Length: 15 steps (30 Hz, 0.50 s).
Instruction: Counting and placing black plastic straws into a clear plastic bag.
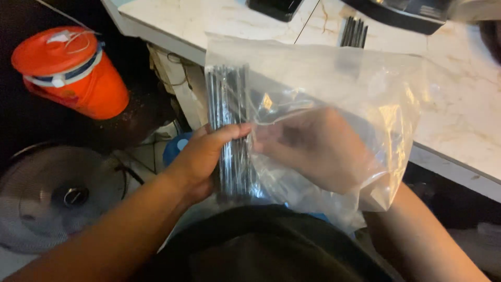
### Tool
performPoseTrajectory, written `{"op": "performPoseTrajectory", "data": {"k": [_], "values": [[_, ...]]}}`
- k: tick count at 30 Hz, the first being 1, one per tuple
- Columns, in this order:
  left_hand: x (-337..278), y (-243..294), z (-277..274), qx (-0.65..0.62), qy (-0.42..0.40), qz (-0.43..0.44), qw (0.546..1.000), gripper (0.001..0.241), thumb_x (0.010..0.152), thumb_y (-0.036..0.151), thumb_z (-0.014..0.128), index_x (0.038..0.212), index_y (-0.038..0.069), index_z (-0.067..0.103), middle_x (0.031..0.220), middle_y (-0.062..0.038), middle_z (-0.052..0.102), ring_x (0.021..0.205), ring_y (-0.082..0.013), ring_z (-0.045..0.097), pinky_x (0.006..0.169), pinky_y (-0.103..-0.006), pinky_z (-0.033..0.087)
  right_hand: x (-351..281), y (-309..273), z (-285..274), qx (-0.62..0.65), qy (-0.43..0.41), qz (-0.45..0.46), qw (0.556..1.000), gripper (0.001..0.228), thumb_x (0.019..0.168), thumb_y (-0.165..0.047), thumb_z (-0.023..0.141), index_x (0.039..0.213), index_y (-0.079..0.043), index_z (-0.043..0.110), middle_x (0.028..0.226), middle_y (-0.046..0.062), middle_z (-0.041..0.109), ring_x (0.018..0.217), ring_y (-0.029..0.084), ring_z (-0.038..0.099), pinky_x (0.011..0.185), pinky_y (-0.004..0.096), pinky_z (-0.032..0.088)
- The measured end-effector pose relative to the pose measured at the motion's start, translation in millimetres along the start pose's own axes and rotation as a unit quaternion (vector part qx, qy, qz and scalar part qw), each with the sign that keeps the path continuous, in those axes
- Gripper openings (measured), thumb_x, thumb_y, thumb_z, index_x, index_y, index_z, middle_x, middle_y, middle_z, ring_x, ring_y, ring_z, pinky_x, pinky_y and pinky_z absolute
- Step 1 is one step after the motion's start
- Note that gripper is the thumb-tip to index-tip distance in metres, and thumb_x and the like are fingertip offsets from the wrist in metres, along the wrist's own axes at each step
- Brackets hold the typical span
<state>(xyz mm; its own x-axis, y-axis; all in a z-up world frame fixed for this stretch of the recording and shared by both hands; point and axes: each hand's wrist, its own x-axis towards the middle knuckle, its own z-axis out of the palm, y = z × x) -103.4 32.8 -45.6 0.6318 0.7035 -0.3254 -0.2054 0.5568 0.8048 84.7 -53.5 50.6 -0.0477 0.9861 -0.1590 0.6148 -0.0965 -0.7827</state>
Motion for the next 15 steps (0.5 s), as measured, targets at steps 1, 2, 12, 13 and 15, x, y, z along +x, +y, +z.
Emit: {"op": "performPoseTrajectory", "data": {"k": [1,2,12,13,15], "values": [[0.3,2.3,1.5,-0.023,-0.001,-0.011,1.000,0.023,0.094,0.021,0.071,0.110,0.004,0.070,0.088,-0.007,0.070,0.071,-0.0189,0.067,0.062,-0.0370,0.058,2.4,-5.3,1.9,-0.043,0.048,-0.025,0.998,0.029,0.086,-0.030,0.075,0.110,-0.016,0.080,0.095,0.004,0.084,0.078,0.014,0.081,0.070,0.028,0.067],[0.0,6.0,2.1,-0.045,0.001,-0.022,0.999,0.024,0.090,0.020,0.069,0.108,0.004,0.070,0.091,-0.006,0.074,0.075,-0.0177,0.072,0.066,-0.0348,0.061,6.3,-11.5,4.0,-0.084,0.095,-0.051,0.991,0.027,0.085,-0.027,0.077,0.110,-0.016,0.079,0.095,0.004,0.083,0.079,0.012,0.080,0.071,0.027,0.066],[-2.6,58.4,-26.1,-0.022,-0.062,-0.029,0.997,0.030,0.089,0.027,0.066,0.108,0.005,0.071,0.099,-0.008,0.076,0.090,-0.0184,0.073,0.084,-0.0356,0.059,79.1,-30.4,20.4,0.043,0.184,-0.313,0.931,0.046,0.104,-0.007,0.069,0.143,0.006,0.049,0.149,0.018,0.053,0.141,0.028,0.053,0.120,0.041,0.047],[0.2,59.8,-34.3,-0.023,-0.093,-0.016,0.995,0.029,0.091,0.027,0.067,0.109,0.004,0.070,0.098,-0.009,0.074,0.088,-0.0190,0.072,0.082,-0.0358,0.059,89.4,-32.4,22.2,0.056,0.180,-0.294,0.937,0.046,0.104,-0.005,0.067,0.145,0.005,0.050,0.151,0.017,0.056,0.142,0.027,0.056,0.122,0.039,0.047],[-0.8,63.2,-47.2,-0.035,-0.120,-0.009,0.992,0.029,0.094,0.027,0.068,0.109,0.002,0.069,0.096,-0.011,0.073,0.085,-0.0197,0.071,0.080,-0.0359,0.060,100.8,-50.1,25.9,0.069,0.166,-0.266,0.947,0.046,0.105,-0.004,0.066,0.148,0.004,0.052,0.153,0.016,0.058,0.143,0.025,0.058,0.124,0.038,0.046]]}}
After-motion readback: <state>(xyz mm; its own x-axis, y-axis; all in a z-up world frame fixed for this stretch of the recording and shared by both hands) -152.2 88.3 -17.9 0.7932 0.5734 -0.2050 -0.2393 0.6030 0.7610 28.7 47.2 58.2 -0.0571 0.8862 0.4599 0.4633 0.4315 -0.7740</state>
